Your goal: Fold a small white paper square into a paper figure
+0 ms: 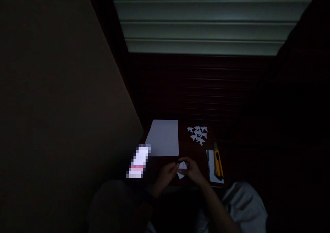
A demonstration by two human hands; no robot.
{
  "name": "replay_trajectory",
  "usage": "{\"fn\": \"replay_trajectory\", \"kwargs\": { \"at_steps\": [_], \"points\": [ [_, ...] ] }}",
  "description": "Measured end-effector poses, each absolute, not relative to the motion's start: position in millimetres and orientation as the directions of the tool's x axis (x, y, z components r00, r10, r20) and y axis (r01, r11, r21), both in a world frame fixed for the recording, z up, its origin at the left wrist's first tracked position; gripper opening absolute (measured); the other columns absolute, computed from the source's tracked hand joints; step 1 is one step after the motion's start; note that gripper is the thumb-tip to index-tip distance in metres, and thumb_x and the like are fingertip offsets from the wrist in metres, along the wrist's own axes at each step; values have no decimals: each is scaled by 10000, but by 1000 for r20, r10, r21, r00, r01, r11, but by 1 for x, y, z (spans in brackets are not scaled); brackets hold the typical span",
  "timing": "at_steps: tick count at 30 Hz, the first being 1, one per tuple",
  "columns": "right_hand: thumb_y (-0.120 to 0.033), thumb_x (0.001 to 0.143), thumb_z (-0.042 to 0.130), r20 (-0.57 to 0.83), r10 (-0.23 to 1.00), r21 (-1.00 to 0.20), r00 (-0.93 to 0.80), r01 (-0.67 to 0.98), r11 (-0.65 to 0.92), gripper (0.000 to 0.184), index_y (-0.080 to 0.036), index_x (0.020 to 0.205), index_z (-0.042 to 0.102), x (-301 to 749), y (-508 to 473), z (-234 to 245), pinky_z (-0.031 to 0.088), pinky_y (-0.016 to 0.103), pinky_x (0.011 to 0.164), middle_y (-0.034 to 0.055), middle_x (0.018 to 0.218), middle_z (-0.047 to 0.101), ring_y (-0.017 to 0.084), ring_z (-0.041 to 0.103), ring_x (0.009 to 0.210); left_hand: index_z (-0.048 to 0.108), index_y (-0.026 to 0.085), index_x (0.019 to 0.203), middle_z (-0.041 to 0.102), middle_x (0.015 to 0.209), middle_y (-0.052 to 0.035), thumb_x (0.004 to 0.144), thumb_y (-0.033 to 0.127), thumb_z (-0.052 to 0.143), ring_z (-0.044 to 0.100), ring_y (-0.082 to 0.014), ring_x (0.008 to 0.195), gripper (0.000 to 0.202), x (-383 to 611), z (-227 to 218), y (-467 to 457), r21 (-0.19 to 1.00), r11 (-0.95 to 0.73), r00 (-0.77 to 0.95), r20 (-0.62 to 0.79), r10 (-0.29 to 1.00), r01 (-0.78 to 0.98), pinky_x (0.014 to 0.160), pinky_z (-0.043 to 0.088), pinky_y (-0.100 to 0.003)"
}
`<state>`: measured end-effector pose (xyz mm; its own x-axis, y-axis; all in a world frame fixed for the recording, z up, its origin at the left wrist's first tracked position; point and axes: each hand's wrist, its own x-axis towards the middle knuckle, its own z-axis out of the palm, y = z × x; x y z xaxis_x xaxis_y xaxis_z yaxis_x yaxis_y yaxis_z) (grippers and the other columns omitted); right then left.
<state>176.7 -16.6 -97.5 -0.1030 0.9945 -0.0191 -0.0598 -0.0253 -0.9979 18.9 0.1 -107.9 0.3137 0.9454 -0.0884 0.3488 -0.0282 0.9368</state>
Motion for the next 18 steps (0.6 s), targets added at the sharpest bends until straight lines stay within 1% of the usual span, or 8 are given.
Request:
{"fn": "replay_trajectory", "kwargs": {
  "at_steps": [2, 5, 8, 13, 15, 18],
  "points": [
    [-235, 558, 716, -35, 992, -998, -119, -51, -42, 399, -185, 928, 577, 177, -16, -100, 425, 227, 573, -3, 762, 581, 137, 526, 661, 514, 156, 586, 495, 518, 19, 773, 535, 395, 446, -109, 503, 438, 19, -108, -1, 949, -3, 335, -108, 936, 315, 496, 310, -206],
    [-198, 573, 692, -48, 985, -989, -167, -129, -70, 378, -188, 931, 573, 176, -16, -103, 427, 230, 578, -5, 762, 583, 134, 529, 658, 526, 152, 594, 504, 525, 13, 773, 521, 401, 455, -111, 514, 429, 18, -106, -3, 960, 26, 356, -129, 925, 280, 502, 313, -203],
    [-161, 567, 678, -24, 989, -985, -149, -166, -49, 371, -189, 922, 574, 175, -17, -101, 426, 226, 584, -2, 786, 581, 140, 534, 693, 524, 152, 593, 506, 532, 16, 772, 508, 415, 454, -109, 518, 412, 18, -105, -5, 958, 7, 371, -118, 921, 288, 503, 312, -202],
    [-148, 557, 679, -9, 987, -996, -163, -82, -22, 390, -196, 932, 584, 178, -19, -90, 431, 243, 652, 10, 862, 591, 157, 536, 773, 521, 153, 604, 507, 542, 17, 786, 500, 399, 462, -112, 528, 410, 17, -107, -5, 952, -4, 351, -110, 930, 307, 500, 311, -202],
    [-144, 537, 687, -45, 981, -997, -188, -56, -56, 413, -201, 934, 585, 179, -20, -88, 433, 241, 625, 5, 844, 595, 154, 539, 737, 524, 156, 606, 510, 538, 17, 790, 503, 389, 466, -115, 526, 415, 16, -106, -6, 949, -5, 365, -117, 924, 317, 499, 313, -203],
    [-133, 520, 684, -97, 976, -993, -196, -54, -109, 429, -200, 931, 580, 179, -20, -91, 421, 222, 543, -4, 800, 595, 137, 532, 649, 535, 159, 613, 517, 544, 18, 793, 498, 386, 471, -115, 532, 411, 15, -103, -7, 946, -21, 384, -112, 916, 325, 502, 317, -202]
  ]
}}
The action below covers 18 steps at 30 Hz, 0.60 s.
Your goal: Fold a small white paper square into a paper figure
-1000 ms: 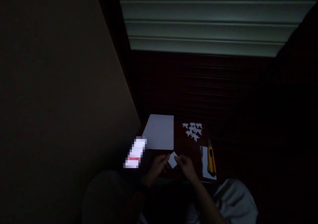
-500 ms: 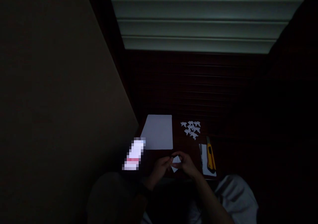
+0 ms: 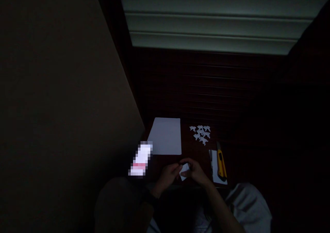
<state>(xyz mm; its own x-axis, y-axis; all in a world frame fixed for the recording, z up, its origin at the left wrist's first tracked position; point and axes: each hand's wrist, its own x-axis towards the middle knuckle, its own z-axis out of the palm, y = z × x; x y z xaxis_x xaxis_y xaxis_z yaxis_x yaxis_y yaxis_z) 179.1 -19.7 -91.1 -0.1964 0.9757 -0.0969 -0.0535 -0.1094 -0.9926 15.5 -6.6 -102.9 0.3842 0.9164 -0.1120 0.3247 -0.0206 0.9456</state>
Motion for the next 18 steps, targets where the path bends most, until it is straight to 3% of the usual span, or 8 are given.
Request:
{"fn": "replay_trajectory", "kwargs": {
  "at_steps": [5, 11, 18],
  "points": [
    [-117, 517, 662, -146, 978, -982, -151, -101, -162, 393, -194, 894, 583, 176, -19, -99, 385, 195, 458, -18, 746, 580, 100, 494, 529, 565, 162, 649, 536, 577, 20, 791, 481, 400, 467, -111, 549, 386, 16, -93, -9, 943, -52, 402, -90, 911, 329, 510, 320, -199],
    [-176, 562, 680, -112, 981, -982, -156, -133, -133, 396, -198, 942, 570, 177, -21, -96, 437, 239, 578, 8, 798, 608, 153, 558, 678, 559, 156, 675, 541, 639, 13, 764, 456, 466, 462, -117, 602, 326, 14, -88, -9, 943, -91, 385, -41, 922, 319, 540, 330, -194],
    [-207, 568, 694, -86, 978, -989, -191, -99, -106, 369, -192, 921, 590, 179, -21, -94, 442, 262, 629, 13, 817, 623, 165, 569, 719, 549, 167, 651, 547, 639, 0, 762, 402, 473, 474, -132, 613, 271, 16, -94, -10, 934, -84, 318, -34, 947, 348, 559, 337, -208]
  ]
}}
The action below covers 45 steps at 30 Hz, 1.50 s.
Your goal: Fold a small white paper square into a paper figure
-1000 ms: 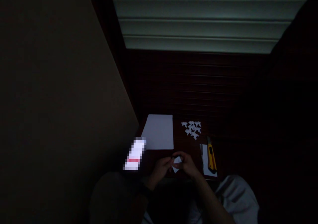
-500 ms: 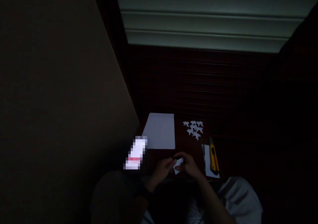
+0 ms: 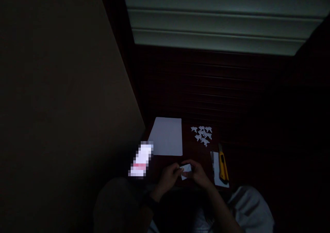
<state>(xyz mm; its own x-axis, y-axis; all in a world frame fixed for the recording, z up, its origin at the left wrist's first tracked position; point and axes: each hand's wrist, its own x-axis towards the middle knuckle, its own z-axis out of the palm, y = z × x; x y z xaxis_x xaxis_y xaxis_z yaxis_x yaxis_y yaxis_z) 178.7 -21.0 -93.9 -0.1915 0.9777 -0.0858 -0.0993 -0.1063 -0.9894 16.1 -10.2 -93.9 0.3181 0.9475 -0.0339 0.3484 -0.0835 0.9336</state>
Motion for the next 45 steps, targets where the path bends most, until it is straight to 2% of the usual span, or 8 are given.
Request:
{"fn": "replay_trajectory", "kwargs": {
  "at_steps": [8, 12, 17, 21, 27, 34, 40, 45],
  "points": [
    [-183, 527, 705, -160, 972, -979, -174, -97, -179, 385, -192, 896, 597, 179, -20, -102, 413, 221, 508, -14, 732, 609, 122, 533, 567, 522, 157, 605, 487, 575, 24, 722, 424, 516, 433, -112, 563, 292, 15, -94, -8, 960, -28, 351, -75, 933, 280, 515, 307, -198],
    [-180, 527, 711, -142, 966, -975, -216, -138, -174, 401, -188, 911, 599, 181, -19, -101, 431, 236, 551, -6, 758, 616, 134, 549, 612, 542, 156, 630, 481, 572, 26, 748, 435, 486, 427, -102, 541, 308, 14, -93, -7, 974, 8, 388, -98, 916, 228, 510, 308, -195],
    [-209, 565, 714, -83, 974, -984, -211, -137, -114, 402, -198, 951, 605, 181, -20, -95, 434, 252, 614, 1, 783, 620, 152, 556, 690, 569, 163, 695, 521, 648, 11, 763, 435, 471, 460, -117, 613, 297, 18, -95, -7, 972, -39, 288, -29, 957, 230, 565, 343, -201],
    [-290, 657, 664, -45, 991, -995, -129, -79, -55, 276, -192, 914, 647, 183, -21, -91, 418, 265, 680, 30, 858, 635, 175, 555, 789, 540, 155, 643, 499, 612, 19, 754, 429, 491, 448, -109, 585, 300, 17, -97, -4, 977, -28, 301, -38, 953, 212, 546, 342, -198],
    [-349, 647, 673, -117, 992, -983, -36, -140, -121, 296, -156, 871, 667, 184, -20, -104, 391, 242, 529, 14, 649, 624, 137, 528, 562, 520, 151, 610, 463, 528, 38, 755, 460, 479, 438, -93, 503, 343, 18, -94, 2, 979, 29, 288, -88, 953, 204, 483, 334, -191],
    [-404, 636, 671, -93, 979, -988, 179, -138, -69, 365, -142, 890, 650, 180, -17, -111, 403, 238, 500, 32, 655, 635, 149, 541, 559, 610, 153, 794, 643, 774, -40, 720, 405, 557, 588, -164, 730, 268, 31, -98, -2, 988, -40, 210, 7, 978, 150, 646, 441, -236],
    [-397, 633, 678, -64, 986, -995, 151, -91, -51, 302, -150, 802, 638, 180, -17, -109, 434, 252, 555, 41, 691, 646, 167, 573, 612, 636, 130, 804, 673, 788, -83, 719, 396, 562, 621, -197, 732, 288, 32, -99, 5, 994, 9, 149, -25, 989, 109, 625, 472, -264],
    [-327, 653, 673, -4, 997, -995, 79, -97, 4, 348, -171, 955, 599, 182, -18, -106, 444, 261, 620, 29, 735, 640, 162, 578, 666, 662, 156, 850, 679, 867, -72, 759, 355, 517, 614, -195, 813, 263, 30, -100, 9, 984, -61, 143, 37, 989, 165, 738, 460, -286]
  ]
}}
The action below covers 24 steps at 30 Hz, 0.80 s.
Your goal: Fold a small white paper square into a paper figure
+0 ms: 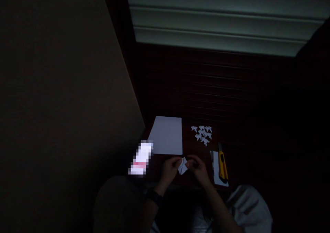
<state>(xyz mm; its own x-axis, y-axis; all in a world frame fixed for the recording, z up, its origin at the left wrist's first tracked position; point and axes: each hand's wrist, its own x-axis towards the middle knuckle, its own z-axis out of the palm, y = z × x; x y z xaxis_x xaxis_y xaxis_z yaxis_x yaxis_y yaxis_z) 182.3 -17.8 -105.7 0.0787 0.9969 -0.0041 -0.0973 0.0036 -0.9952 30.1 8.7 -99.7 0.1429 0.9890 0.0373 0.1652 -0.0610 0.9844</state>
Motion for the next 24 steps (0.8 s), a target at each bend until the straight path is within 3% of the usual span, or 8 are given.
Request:
{"fn": "replay_trajectory", "kwargs": {
  "at_steps": [8, 13, 15, 18, 24],
  "points": [
    [-244, 622, 683, -28, 999, -991, -35, -132, -32, 324, -174, 933, 625, 186, -19, -106, 434, 246, 592, 8, 701, 614, 141, 550, 627, 658, 188, 864, 675, 871, -38, 799, 323, 457, 602, -176, 802, 251, 29, -101, 3, 953, -127, 213, 69, 975, 274, 726, 446, -257],
    [-355, 714, 594, -119, 993, -968, -21, -222, -121, 273, -163, 902, 642, 186, -21, -101, 433, 246, 538, 46, 764, 619, 163, 557, 646, 654, 192, 862, 667, 871, -38, 801, 319, 452, 592, -174, 811, 247, 27, -102, 1, 943, -149, 225, 83, 971, 297, 739, 440, -257],
    [-355, 707, 610, -97, 995, -979, -2, -179, -95, 269, -159, 888, 648, 185, -21, -101, 425, 239, 545, 49, 780, 619, 163, 552, 664, 653, 192, 858, 664, 873, -42, 798, 323, 457, 589, -177, 816, 244, 27, -101, 0, 943, -148, 215, 84, 973, 299, 749, 438, -265],
    [-313, 658, 672, -60, 998, -996, 28, -68, -58, 244, -153, 842, 659, 183, -21, -106, 362, 202, 482, -1, 609, 569, 107, 479, 530, 651, 189, 864, 660, 881, -51, 792, 343, 468, 586, -183, 827, 250, 27, -98, -1, 948, -144, 220, 82, 972, 283, 757, 436, -277],
    [-309, 678, 653, -89, 995, -991, 44, -107, -84, 247, -157, 873, 649, 183, -21, -114, 333, 196, 458, -3, 621, 576, 92, 454, 503, 605, 179, 986, 647, 929, -53, 634, 303, 661, 590, -182, 802, 377, 26, -99, -4, 981, -45, 229, 1, 973, 186, 682, 457, -260]
  ]
}}
